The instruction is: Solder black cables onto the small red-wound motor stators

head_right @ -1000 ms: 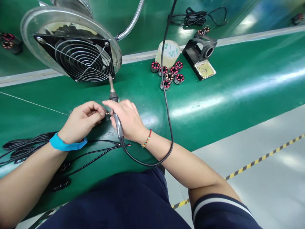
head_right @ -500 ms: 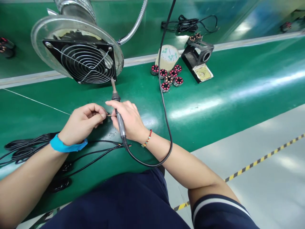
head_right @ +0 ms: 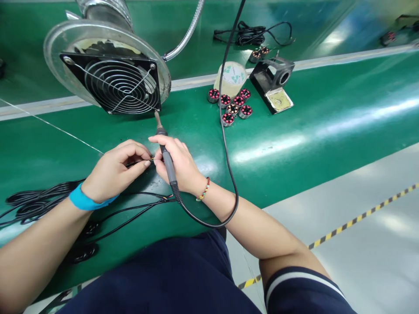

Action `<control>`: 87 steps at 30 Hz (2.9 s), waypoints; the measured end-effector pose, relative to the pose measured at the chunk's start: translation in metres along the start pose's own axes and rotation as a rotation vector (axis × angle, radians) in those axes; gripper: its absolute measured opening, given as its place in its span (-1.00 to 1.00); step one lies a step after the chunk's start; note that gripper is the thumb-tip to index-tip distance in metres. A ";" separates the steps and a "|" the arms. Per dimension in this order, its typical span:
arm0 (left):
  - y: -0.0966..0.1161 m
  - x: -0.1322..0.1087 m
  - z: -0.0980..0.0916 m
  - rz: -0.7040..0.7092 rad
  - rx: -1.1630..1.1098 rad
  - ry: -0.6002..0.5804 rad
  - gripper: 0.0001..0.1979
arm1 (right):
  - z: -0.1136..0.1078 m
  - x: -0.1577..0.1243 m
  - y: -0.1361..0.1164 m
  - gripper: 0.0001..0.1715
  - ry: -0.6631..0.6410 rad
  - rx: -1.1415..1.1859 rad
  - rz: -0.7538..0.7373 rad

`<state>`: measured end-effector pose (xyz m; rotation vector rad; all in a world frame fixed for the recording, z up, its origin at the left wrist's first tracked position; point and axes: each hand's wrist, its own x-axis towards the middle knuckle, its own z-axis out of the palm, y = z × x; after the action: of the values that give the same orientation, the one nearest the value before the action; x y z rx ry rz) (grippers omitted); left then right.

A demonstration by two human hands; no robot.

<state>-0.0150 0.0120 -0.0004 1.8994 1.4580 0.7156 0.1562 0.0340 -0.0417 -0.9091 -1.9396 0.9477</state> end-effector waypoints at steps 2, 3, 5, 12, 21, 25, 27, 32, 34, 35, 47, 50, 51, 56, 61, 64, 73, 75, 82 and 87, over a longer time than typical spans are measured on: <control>0.001 0.000 0.000 0.046 0.057 0.000 -0.91 | -0.001 0.000 0.000 -0.52 -0.009 0.010 0.010; 0.002 0.000 0.000 0.048 0.074 0.003 -0.90 | -0.002 0.000 0.000 -0.52 -0.013 -0.002 0.007; 0.003 0.001 0.001 0.026 0.094 0.010 -0.90 | -0.005 0.001 0.000 -0.51 -0.029 -0.053 -0.012; 0.007 0.004 0.005 -0.154 0.091 -0.002 -0.93 | -0.016 0.000 0.000 -0.49 -0.139 -0.242 -0.147; 0.008 0.004 0.005 -0.228 0.007 0.032 -0.93 | -0.007 0.003 0.003 -0.63 -0.011 -0.223 -0.082; 0.006 0.004 0.006 -0.244 -0.016 0.046 -0.94 | -0.004 0.002 0.002 -0.59 0.016 -0.174 -0.044; 0.006 0.004 0.006 -0.254 -0.025 0.045 -0.94 | -0.006 0.001 0.001 -0.57 0.035 -0.138 -0.007; 0.006 0.005 0.009 -0.296 -0.054 0.033 -0.94 | -0.021 -0.003 -0.005 -0.64 0.100 -0.036 -0.010; 0.006 0.006 0.010 -0.315 -0.064 0.036 -0.93 | -0.028 -0.004 -0.008 -0.70 0.126 -0.061 -0.073; 0.006 0.007 0.011 -0.329 -0.065 0.042 -0.92 | -0.031 -0.004 -0.010 -0.73 0.142 -0.085 -0.100; 0.009 0.011 0.014 -0.471 -0.115 0.053 -0.91 | -0.034 -0.012 -0.003 -0.82 0.333 -0.033 -0.303; 0.009 0.012 0.014 -0.476 -0.123 0.052 -0.91 | -0.033 -0.011 -0.004 -0.84 0.349 -0.019 -0.307; 0.008 0.012 0.014 -0.478 -0.124 0.052 -0.91 | -0.033 -0.011 -0.005 -0.84 0.352 -0.022 -0.304; 0.007 0.012 0.013 -0.482 -0.133 0.049 -0.91 | -0.034 -0.012 -0.005 -0.82 0.329 -0.064 -0.288; 0.007 0.013 0.013 -0.479 -0.123 0.050 -0.91 | -0.037 -0.013 -0.005 -0.77 0.282 -0.100 -0.241; 0.007 0.013 0.013 -0.476 -0.123 0.049 -0.92 | -0.037 -0.014 -0.004 -0.80 0.280 -0.074 -0.237; 0.007 0.013 0.013 -0.456 -0.117 0.048 -0.91 | -0.037 -0.013 -0.004 -0.84 0.296 -0.083 -0.225; 0.007 0.013 0.013 -0.462 -0.106 0.043 -0.90 | -0.037 -0.011 -0.002 -0.85 0.301 -0.082 -0.182; 0.009 0.013 0.012 -0.442 -0.053 0.033 -0.90 | -0.026 -0.009 0.000 -0.56 0.114 0.013 -0.060; 0.007 0.013 0.012 -0.427 -0.044 0.032 -0.90 | -0.018 -0.006 -0.003 -0.66 0.034 -0.083 -0.047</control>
<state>0.0012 0.0211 -0.0023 1.4755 1.7746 0.5684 0.1734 0.0328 -0.0331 -0.9171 -1.9746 0.8249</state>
